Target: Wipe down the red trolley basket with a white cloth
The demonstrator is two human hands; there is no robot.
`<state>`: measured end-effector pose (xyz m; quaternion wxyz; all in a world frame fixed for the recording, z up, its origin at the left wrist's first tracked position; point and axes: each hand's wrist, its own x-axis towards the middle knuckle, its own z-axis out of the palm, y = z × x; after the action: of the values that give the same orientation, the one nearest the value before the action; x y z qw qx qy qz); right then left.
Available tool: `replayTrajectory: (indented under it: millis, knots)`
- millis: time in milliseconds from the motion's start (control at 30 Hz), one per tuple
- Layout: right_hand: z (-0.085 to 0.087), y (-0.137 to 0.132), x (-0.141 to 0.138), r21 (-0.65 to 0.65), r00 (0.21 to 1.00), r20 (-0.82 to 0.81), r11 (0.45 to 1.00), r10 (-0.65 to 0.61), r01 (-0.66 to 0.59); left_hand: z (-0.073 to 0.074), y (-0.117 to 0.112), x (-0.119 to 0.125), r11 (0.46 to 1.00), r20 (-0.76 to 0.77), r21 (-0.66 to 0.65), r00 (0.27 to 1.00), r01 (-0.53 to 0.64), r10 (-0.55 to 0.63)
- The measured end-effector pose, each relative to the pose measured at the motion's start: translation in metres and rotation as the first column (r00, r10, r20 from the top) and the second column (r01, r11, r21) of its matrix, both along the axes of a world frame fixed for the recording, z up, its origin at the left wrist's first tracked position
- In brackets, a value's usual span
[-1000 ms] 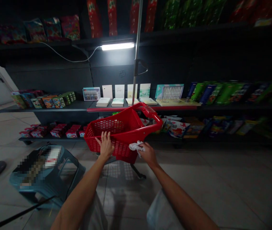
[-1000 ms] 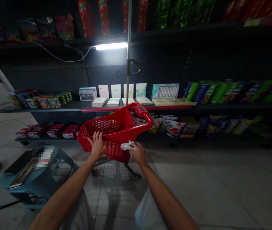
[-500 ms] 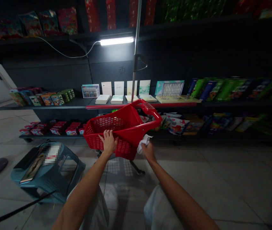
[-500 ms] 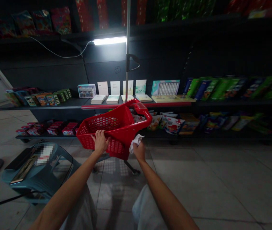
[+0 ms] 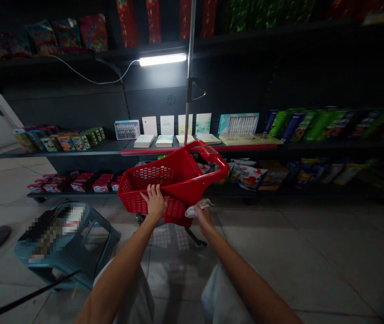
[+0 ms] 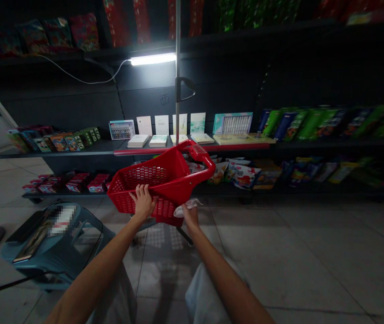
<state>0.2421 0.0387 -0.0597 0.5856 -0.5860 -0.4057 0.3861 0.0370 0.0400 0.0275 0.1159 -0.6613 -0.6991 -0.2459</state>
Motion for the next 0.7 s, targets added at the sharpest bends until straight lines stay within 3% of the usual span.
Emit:
replayTrajectory:
  millis: [167,400,600,700]
  knots:
    - [0.001,-0.010,-0.017,0.113,0.985,0.115,0.987,-0.131,0.118,0.003,-0.005,0.002,1.000,0.014,0.000,1.000,0.012,-0.012]
    - [0.019,-0.007,-0.001,0.277,0.948,0.102,0.924,-0.303,0.265,0.002,-0.009,0.002,0.999,0.038,-0.025,0.998,0.048,-0.047]
    - [0.038,-0.007,0.004,0.373,0.928,0.051,0.869,-0.369,0.325,-0.001,-0.012,0.004,0.996,0.054,-0.018,0.995,0.083,-0.082]
    - [0.035,-0.003,0.008,0.378,0.924,0.095,0.872,-0.371,0.312,-0.002,-0.014,0.006,0.996,0.065,-0.021,0.995,0.082,-0.080]
